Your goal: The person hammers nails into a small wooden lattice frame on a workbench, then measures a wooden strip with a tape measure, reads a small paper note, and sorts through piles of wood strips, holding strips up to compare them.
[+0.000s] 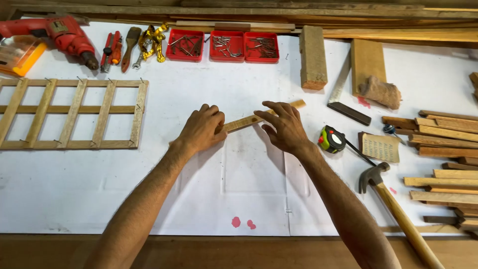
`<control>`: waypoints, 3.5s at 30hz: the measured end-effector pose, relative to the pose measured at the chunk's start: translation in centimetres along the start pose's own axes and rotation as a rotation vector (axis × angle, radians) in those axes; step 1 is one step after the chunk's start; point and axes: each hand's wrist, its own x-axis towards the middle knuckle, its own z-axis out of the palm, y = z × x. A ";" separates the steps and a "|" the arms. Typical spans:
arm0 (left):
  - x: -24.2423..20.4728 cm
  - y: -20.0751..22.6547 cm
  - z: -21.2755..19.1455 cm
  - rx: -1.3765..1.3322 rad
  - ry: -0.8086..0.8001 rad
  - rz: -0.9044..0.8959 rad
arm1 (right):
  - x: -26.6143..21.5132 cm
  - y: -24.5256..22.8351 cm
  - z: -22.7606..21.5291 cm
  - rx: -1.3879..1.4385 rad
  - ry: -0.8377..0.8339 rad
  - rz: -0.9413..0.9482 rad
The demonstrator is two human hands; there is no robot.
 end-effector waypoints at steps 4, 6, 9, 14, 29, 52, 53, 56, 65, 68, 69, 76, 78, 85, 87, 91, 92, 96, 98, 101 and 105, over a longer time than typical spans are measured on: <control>0.7 -4.1 0.9 -0.064 0.092 0.008 | 1.9 0.3 2.4 0.011 0.016 -0.050; 1.2 -5.1 1.3 -0.119 0.120 -0.011 | 2.3 0.7 3.5 0.051 0.013 0.006; 1.9 -6.1 1.8 -0.143 0.142 0.008 | 2.8 1.7 4.3 0.129 0.005 0.056; 3.6 -3.4 0.7 -0.118 0.170 0.060 | 1.4 2.0 0.7 0.096 0.032 0.081; 14.3 17.4 5.5 -0.187 0.110 0.511 | -11.1 7.8 -8.3 -0.077 -0.050 0.635; 0.3 2.7 -4.1 -0.922 0.054 0.077 | 3.5 -5.5 -6.6 0.425 -0.403 0.246; -0.8 1.1 -4.5 -0.944 0.066 0.035 | 4.6 -6.6 -5.7 0.407 -0.402 0.201; -3.0 -3.2 -4.1 -0.995 0.114 -0.055 | 7.6 -9.0 -3.6 0.403 -0.433 0.112; -4.9 -9.2 -3.2 -0.761 0.308 -0.260 | 12.9 -10.1 -1.3 0.272 -0.654 0.079; -3.9 -10.6 -2.9 -0.604 0.343 -0.246 | 13.0 -7.5 -1.0 0.265 -0.699 0.162; -3.6 -11.1 -2.8 -0.533 0.335 -0.266 | 12.9 -6.7 -1.2 0.290 -0.739 0.260; -1.6 -15.4 -1.7 -0.426 0.252 -0.281 | 11.5 0.0 -1.5 0.207 -0.818 0.495; -1.4 -15.6 -1.3 -0.369 0.133 -0.347 | 10.9 1.6 -0.7 0.255 -0.831 0.513; -2.2 -14.6 -1.0 -0.359 0.201 -0.317 | 10.0 1.9 -0.4 0.319 -0.813 0.565; -2.5 -14.1 -1.1 -0.366 0.255 -0.324 | 9.6 2.2 -0.9 0.358 -0.784 0.536; -2.9 -14.2 -0.6 -0.354 0.286 -0.284 | 8.6 2.7 -2.7 0.356 -0.759 0.572; -3.1 -14.1 -0.5 -0.330 0.336 -0.254 | 8.0 3.3 -3.0 0.304 -0.765 0.580; -3.9 -13.9 0.1 -0.280 0.457 -0.165 | 5.6 6.1 -4.5 0.213 -0.791 0.575; -4.1 -13.7 0.3 -0.275 0.472 -0.140 | 4.4 7.1 -5.5 0.201 -0.768 0.601; -4.4 -13.7 0.7 -0.274 0.495 -0.118 | 3.4 8.3 -6.2 0.194 -0.722 0.603; -4.6 -13.8 0.9 -0.258 0.542 -0.087 | 3.6 8.6 -6.2 0.167 -0.683 0.552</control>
